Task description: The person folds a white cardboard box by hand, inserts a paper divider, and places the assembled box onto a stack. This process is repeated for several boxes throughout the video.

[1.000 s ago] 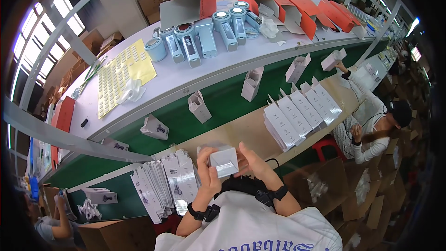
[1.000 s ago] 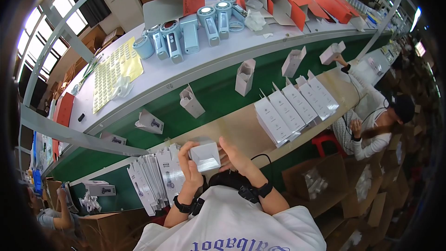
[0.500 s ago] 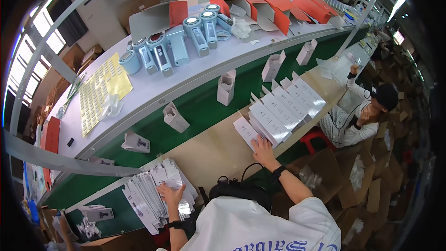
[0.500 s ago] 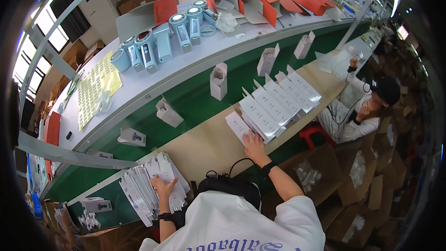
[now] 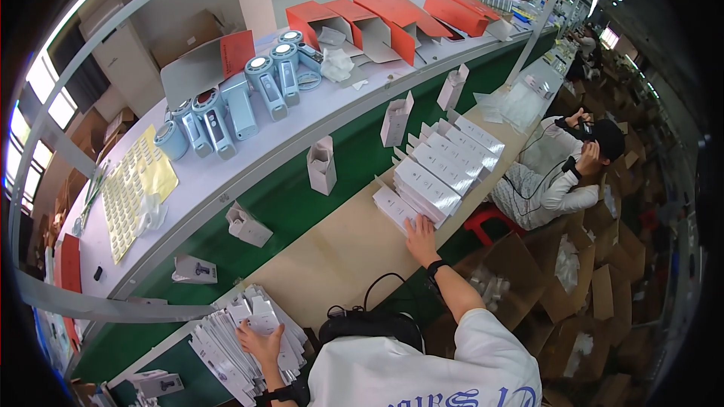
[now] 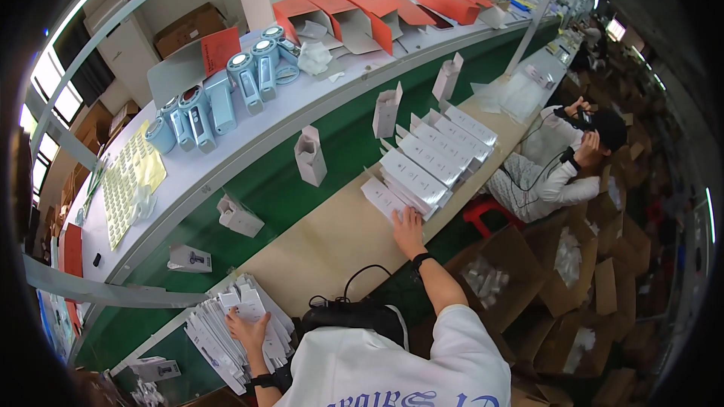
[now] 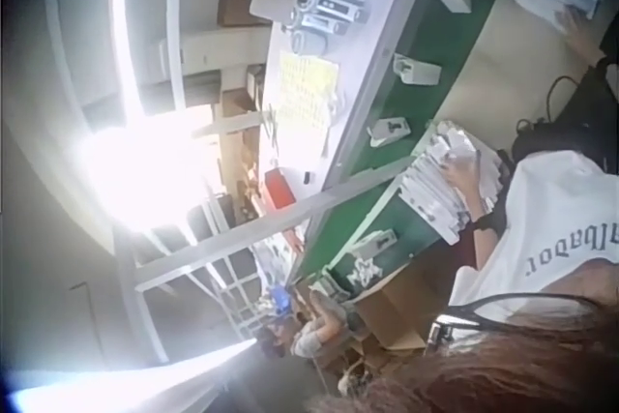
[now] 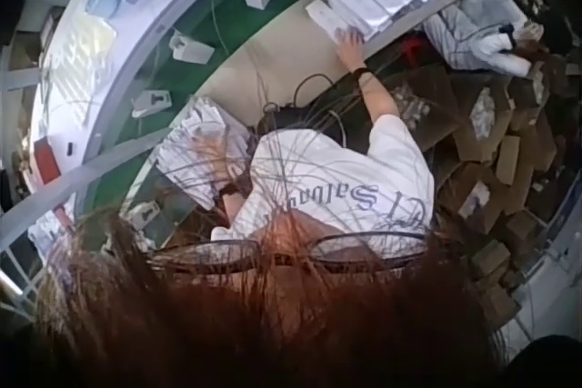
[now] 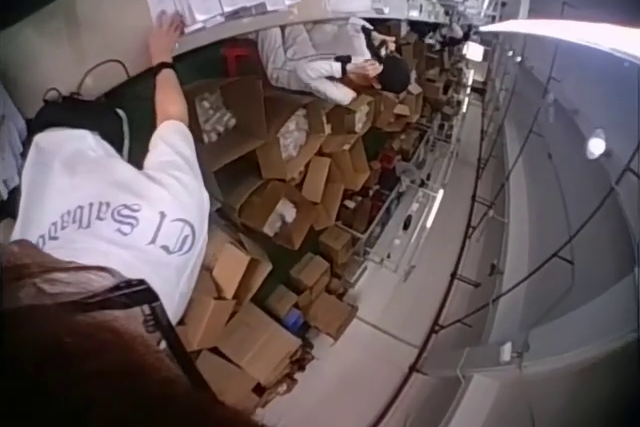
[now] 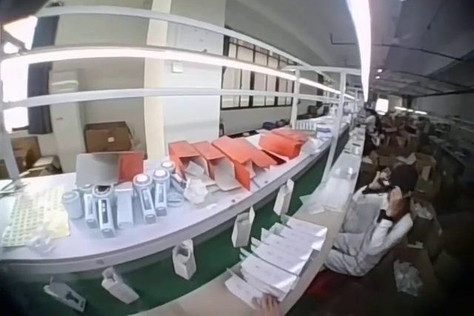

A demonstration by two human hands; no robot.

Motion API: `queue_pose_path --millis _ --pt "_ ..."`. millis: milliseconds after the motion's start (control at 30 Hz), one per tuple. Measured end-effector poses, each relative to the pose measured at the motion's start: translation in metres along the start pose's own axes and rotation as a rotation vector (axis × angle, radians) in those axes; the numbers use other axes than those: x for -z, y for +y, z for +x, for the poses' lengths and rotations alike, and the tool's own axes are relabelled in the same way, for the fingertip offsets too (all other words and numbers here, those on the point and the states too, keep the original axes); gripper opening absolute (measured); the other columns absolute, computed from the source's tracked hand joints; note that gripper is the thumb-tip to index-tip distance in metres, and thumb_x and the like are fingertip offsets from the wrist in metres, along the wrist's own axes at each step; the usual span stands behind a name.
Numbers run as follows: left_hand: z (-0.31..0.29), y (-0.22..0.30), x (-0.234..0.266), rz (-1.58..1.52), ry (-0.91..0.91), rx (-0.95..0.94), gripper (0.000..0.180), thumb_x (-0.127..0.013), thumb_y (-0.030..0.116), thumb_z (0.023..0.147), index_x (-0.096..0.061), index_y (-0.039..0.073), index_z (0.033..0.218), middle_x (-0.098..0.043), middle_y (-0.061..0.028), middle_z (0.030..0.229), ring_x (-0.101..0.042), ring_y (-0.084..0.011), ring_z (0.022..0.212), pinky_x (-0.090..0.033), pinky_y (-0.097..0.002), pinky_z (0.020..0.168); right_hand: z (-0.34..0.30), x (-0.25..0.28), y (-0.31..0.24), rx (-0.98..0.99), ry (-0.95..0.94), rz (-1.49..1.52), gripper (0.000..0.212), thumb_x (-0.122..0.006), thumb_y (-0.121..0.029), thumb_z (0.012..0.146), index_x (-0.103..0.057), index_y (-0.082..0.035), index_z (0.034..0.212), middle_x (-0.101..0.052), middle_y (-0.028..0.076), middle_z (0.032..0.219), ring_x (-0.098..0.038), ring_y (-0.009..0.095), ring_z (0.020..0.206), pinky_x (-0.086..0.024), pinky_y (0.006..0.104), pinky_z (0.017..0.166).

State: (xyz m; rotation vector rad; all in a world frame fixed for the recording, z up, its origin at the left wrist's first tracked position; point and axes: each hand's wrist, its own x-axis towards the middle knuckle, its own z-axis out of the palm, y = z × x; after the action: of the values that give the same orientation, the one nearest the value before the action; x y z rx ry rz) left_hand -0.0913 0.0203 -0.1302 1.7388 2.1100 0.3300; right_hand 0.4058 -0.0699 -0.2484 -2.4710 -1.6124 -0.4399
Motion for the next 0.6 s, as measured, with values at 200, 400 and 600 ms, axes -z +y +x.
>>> queue_pose_path --millis 200,400,600 --pt "-0.005 0.02 0.021 -0.078 0.086 -0.118 0.101 -0.087 0.034 0.048 -0.034 0.004 0.13 -0.025 -0.0284 0.139 -0.023 -0.0432 0.131 -0.021 -0.052 0.107 0.017 0.009 0.032 -0.027 -0.062 0.085 0.05 -0.058 -0.011 0.076 -0.049 -0.005 0.125 -0.039 0.03 0.127 -0.043 0.047 0.113 -0.035 0.055 0.095" --pt "-0.015 0.085 0.056 -0.296 0.057 -0.331 0.103 -0.086 0.026 0.048 -0.032 0.0 0.131 -0.027 -0.0274 0.139 -0.025 -0.0421 0.132 -0.024 -0.0454 0.109 0.057 0.087 -0.05 -0.254 -0.374 0.358 0.038 -0.059 -0.013 0.082 -0.055 0.001 0.118 -0.061 0.022 0.102 -0.06 0.035 0.097 -0.049 0.0446 0.084" --pt "-0.033 0.16 0.07 -0.262 -0.143 -0.781 0.116 -0.087 0.024 0.045 -0.021 0.001 0.138 -0.018 -0.0307 0.142 -0.022 -0.0464 0.132 -0.022 -0.0516 0.109 0.061 0.225 -0.167 -0.307 -0.99 1.842 0.031 -0.058 -0.023 0.092 -0.061 0.002 0.11 -0.066 0.003 0.094 -0.061 0.01 0.08 -0.048 0.0234 0.068"
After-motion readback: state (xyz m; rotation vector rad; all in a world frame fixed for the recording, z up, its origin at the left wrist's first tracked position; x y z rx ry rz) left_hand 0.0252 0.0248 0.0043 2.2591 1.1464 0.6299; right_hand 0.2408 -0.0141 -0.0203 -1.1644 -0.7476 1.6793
